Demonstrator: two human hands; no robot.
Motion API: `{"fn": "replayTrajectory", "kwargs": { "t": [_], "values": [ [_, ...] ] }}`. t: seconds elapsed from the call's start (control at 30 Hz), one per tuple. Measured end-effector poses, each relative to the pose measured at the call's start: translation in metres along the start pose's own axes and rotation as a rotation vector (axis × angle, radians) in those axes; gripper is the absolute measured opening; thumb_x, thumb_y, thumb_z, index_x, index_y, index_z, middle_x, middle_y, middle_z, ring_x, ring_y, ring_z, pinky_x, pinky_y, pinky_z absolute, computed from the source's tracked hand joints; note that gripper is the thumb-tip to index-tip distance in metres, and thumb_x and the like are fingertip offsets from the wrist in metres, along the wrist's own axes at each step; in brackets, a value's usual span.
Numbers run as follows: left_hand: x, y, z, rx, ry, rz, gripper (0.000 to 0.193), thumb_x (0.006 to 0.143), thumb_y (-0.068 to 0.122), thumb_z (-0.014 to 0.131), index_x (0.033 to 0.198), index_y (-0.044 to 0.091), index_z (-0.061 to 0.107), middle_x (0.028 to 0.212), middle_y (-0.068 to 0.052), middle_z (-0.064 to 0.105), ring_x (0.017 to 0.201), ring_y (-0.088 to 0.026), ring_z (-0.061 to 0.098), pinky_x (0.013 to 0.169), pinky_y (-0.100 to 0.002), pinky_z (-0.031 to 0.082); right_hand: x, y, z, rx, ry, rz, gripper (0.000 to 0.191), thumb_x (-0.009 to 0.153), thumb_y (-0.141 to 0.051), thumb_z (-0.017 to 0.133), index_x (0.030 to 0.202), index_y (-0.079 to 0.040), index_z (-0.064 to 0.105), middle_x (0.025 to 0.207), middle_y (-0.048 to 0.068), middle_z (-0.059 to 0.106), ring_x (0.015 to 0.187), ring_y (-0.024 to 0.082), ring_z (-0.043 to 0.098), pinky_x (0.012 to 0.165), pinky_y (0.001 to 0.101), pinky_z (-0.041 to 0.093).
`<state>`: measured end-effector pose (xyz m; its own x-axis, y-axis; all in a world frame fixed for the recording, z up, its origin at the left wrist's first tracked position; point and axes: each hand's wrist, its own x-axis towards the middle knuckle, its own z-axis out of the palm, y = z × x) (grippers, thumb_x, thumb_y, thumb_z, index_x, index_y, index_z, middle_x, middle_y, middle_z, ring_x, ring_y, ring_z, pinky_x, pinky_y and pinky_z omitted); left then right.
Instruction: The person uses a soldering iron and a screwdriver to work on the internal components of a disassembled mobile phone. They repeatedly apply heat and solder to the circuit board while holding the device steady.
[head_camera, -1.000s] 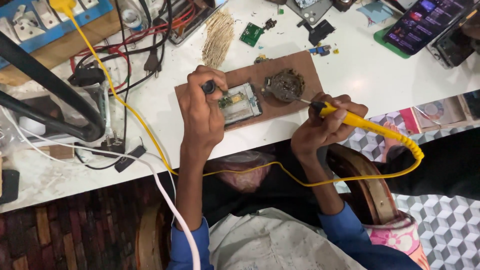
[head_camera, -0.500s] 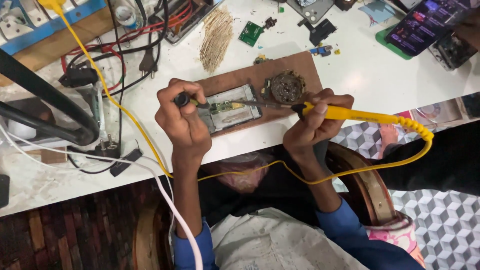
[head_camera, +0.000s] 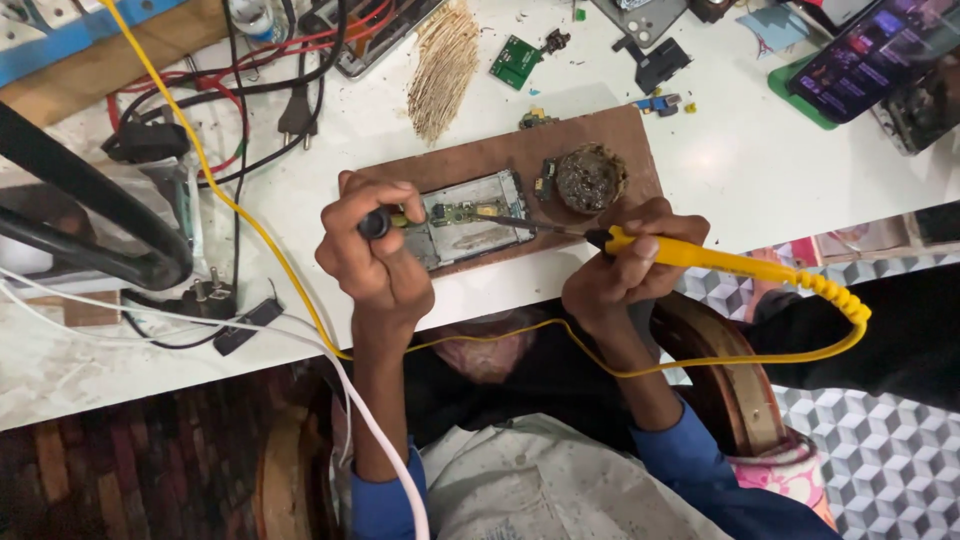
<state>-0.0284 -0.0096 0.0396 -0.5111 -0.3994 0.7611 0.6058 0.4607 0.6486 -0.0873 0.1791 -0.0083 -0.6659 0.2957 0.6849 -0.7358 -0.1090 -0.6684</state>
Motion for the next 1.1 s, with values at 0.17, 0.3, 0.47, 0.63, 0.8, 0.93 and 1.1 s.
{"fn": "replayTrajectory", "kwargs": {
  "t": [0.17,0.3,0.47,0.63,0.8,0.93,1.1],
  "values": [
    [-0.001,0.002,-0.003,0.063,-0.074,-0.052,0.015,0.112,0.006,0.042,0.12,0.002,0.054,0.088,-0.01,0.063,0.071,-0.017,0.058,0.08,-0.03,0.049,-0.002,-0.003,-0.001,-0.096,-0.023,0.017,0.031,0.113,-0.035,0.05,0.11,-0.006,0.039,0.087,0.008,0.045,0.069,0.013,0.043,0.064,0.0249,0.039],
    [-0.002,0.005,-0.005,0.013,-0.152,-0.084,0.02,0.104,-0.004,0.047,0.122,0.002,0.053,0.087,-0.012,0.062,0.077,-0.021,0.058,0.077,-0.03,0.05,-0.004,-0.002,-0.001,-0.119,0.005,0.041,0.034,0.112,-0.038,0.05,0.109,-0.006,0.038,0.089,0.007,0.046,0.066,0.012,0.046,0.062,0.025,0.039],
    [0.0,0.006,-0.001,-0.048,-0.113,-0.08,0.021,0.102,-0.005,0.046,0.121,0.001,0.053,0.088,-0.01,0.061,0.073,-0.017,0.056,0.077,-0.032,0.049,-0.003,-0.001,-0.002,-0.046,0.002,0.019,0.036,0.111,-0.039,0.054,0.11,-0.006,0.038,0.09,0.008,0.044,0.07,0.014,0.044,0.064,0.028,0.037],
    [0.002,0.009,-0.002,-0.006,-0.116,-0.068,0.015,0.105,-0.002,0.048,0.119,0.0,0.053,0.089,-0.013,0.062,0.076,-0.02,0.058,0.073,-0.03,0.05,-0.004,-0.001,-0.002,-0.009,0.031,0.062,0.037,0.11,-0.04,0.055,0.107,-0.007,0.037,0.085,0.006,0.044,0.063,0.012,0.044,0.059,0.0256,0.036],
    [0.005,0.008,-0.001,0.036,-0.13,-0.106,0.018,0.106,-0.001,0.044,0.122,0.001,0.054,0.089,-0.01,0.063,0.081,-0.018,0.058,0.074,-0.029,0.051,-0.003,-0.001,-0.001,-0.004,0.068,0.059,0.036,0.111,-0.039,0.053,0.107,-0.007,0.037,0.085,0.007,0.045,0.062,0.012,0.041,0.057,0.025,0.037],
    [0.007,0.007,-0.001,0.052,-0.136,-0.088,0.019,0.106,-0.004,0.045,0.122,0.002,0.053,0.091,-0.012,0.064,0.084,-0.016,0.058,0.078,-0.03,0.05,-0.002,-0.002,-0.001,0.013,0.045,0.078,0.035,0.111,-0.038,0.052,0.108,-0.007,0.036,0.088,0.007,0.044,0.057,0.012,0.042,0.054,0.0249,0.036],
    [0.009,0.008,-0.001,0.051,-0.162,-0.086,0.014,0.111,-0.003,0.045,0.121,0.003,0.052,0.086,-0.011,0.065,0.082,-0.016,0.057,0.084,-0.034,0.047,-0.002,-0.005,0.001,0.013,0.029,0.09,0.036,0.112,-0.039,0.052,0.108,-0.007,0.036,0.081,0.007,0.045,0.056,0.012,0.042,0.052,0.0235,0.034]
  ]
}}
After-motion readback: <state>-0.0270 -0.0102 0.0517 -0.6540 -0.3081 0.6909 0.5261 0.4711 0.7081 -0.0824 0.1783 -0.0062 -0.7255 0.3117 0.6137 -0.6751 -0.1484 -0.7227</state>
